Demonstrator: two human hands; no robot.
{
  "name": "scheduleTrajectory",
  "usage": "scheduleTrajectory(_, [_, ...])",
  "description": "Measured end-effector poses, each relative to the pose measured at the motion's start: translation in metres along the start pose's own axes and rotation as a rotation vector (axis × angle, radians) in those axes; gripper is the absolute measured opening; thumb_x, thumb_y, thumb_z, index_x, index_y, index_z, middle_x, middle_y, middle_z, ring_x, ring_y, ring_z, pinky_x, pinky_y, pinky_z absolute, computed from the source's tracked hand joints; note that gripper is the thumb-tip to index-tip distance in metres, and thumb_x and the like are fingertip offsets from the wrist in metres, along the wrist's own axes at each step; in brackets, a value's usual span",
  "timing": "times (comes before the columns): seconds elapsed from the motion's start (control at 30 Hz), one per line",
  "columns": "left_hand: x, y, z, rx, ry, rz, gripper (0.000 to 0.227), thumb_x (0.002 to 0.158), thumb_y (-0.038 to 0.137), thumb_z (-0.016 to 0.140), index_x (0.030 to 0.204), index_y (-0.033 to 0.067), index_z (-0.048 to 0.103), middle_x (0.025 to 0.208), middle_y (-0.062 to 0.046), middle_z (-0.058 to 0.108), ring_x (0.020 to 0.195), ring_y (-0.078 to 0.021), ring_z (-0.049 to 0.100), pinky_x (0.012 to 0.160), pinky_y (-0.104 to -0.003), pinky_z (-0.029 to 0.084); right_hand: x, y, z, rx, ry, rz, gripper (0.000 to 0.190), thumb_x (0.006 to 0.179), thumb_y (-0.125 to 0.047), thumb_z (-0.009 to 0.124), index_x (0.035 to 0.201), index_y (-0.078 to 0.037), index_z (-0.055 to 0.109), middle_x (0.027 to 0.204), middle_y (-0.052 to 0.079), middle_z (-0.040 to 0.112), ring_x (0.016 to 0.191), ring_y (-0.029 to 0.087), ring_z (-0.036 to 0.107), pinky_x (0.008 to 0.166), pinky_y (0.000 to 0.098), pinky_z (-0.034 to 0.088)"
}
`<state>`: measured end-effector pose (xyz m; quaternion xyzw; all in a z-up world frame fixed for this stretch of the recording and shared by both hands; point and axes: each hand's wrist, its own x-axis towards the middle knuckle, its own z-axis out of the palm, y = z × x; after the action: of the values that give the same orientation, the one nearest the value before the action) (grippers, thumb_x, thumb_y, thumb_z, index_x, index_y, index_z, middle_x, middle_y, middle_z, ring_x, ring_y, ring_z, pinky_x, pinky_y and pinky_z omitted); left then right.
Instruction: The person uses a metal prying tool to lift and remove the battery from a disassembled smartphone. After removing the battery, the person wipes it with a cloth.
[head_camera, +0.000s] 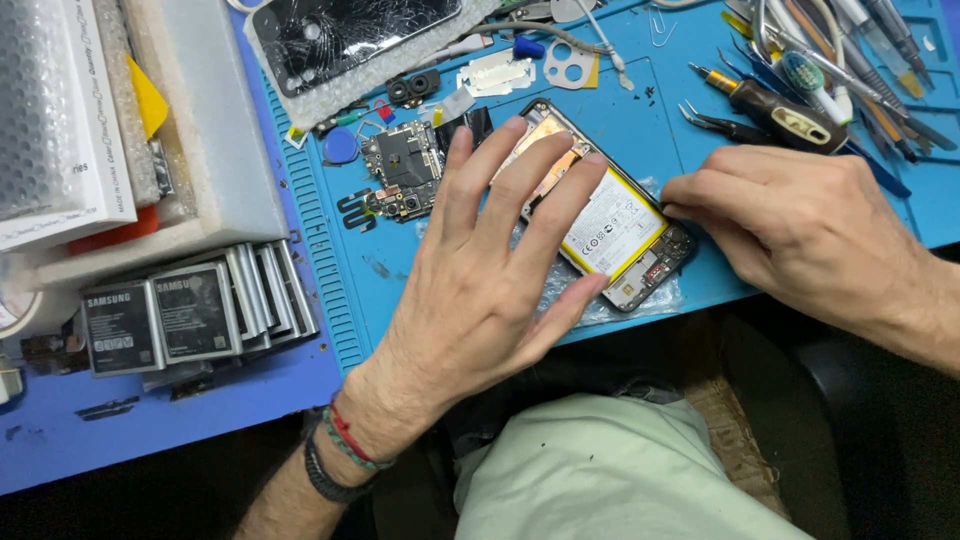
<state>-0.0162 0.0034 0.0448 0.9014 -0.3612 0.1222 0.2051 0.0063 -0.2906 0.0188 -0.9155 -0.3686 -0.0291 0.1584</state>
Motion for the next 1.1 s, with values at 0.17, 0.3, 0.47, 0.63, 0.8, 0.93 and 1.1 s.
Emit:
scheduleTrajectory(0.17, [0.017,-0.031,-0.004,0.023,-0.131,0.228,0.059,0.095,0.012,0.073,0.148,0.0005,0.052,0.151,-0.020,0.055,0.152,-0.0456,0.042,0.129,-0.066,0.029,0.004,0.004,0.000,0.079,0.015,0.003,0.009,0.110,-0.005,0.064,0.117,0.000,0.068,0.091,0.011,0.064,0.083,0.030,0.066,0.075,0.0423,0.052])
scheduleTrajectory(0.3, [0.031,-0.038,-0.006,0.171,-0.258,0.345,0.076,0.084,0.005,0.065,0.157,-0.0015,0.045,0.157,-0.020,0.056,0.157,-0.0432,0.037,0.131,-0.062,0.024,0.003,0.007,0.003,0.109,0.036,0.006,0.010,0.108,-0.005,0.067,0.117,0.000,0.068,0.091,0.011,0.063,0.081,0.030,0.065,0.075,0.0419,0.051])
scheduleTrajectory(0.47, [0.046,-0.039,0.013,0.322,-0.174,0.421,0.029,0.095,0.007,0.069,0.122,0.0071,0.059,0.110,-0.012,0.059,0.122,-0.0355,0.059,0.133,-0.060,0.025,0.008,0.002,-0.006,0.174,0.024,-0.010,0.010,0.107,-0.004,0.067,0.115,0.002,0.068,0.090,0.012,0.065,0.079,0.030,0.065,0.076,0.0414,0.051])
scheduleTrajectory(0.63, [0.038,-0.015,-0.028,0.333,-0.171,0.375,0.017,0.097,-0.003,0.066,0.109,0.0080,0.069,0.096,-0.005,0.054,0.098,-0.0305,0.058,0.133,-0.054,0.034,0.008,-0.010,-0.022,0.305,-0.055,0.096,0.011,0.104,-0.013,0.068,0.104,-0.003,0.071,0.084,0.007,0.069,0.068,0.026,0.057,0.068,0.0383,0.045])
scheduleTrajectory(0.8, [0.007,-0.034,-0.012,0.123,-0.364,0.304,0.081,0.067,0.023,0.087,0.139,0.0059,0.054,0.124,-0.010,0.057,0.108,-0.0329,0.055,0.097,-0.042,0.050,0.014,-0.018,-0.010,0.224,-0.199,0.094,0.013,0.104,-0.025,0.068,0.108,-0.015,0.073,0.085,0.002,0.077,0.064,0.026,0.068,0.059,0.0389,0.049])
scheduleTrajectory(0.93, [-0.007,-0.037,-0.017,-0.278,-0.466,0.160,0.089,0.085,0.019,0.084,0.159,-0.0004,0.038,0.151,-0.019,0.048,0.144,-0.0402,0.044,0.122,-0.065,0.033,0.019,-0.011,-0.007,0.056,-0.283,0.166,0.012,0.104,-0.037,0.066,0.108,-0.028,0.072,0.081,-0.006,0.078,0.062,0.026,0.068,0.053,0.0443,0.044])
scheduleTrajectory(1.1, [-0.012,-0.038,0.005,-0.195,-0.237,0.212,0.091,0.080,0.051,0.102,0.139,-0.0017,0.057,0.126,-0.019,0.055,0.115,-0.0374,0.060,0.129,-0.072,0.021,0.033,-0.013,-0.004,0.215,-0.244,0.108,0.018,0.094,-0.040,0.077,0.091,-0.023,0.080,0.064,-0.004,0.073,0.044,0.019,0.055,0.048,0.0338,0.038])
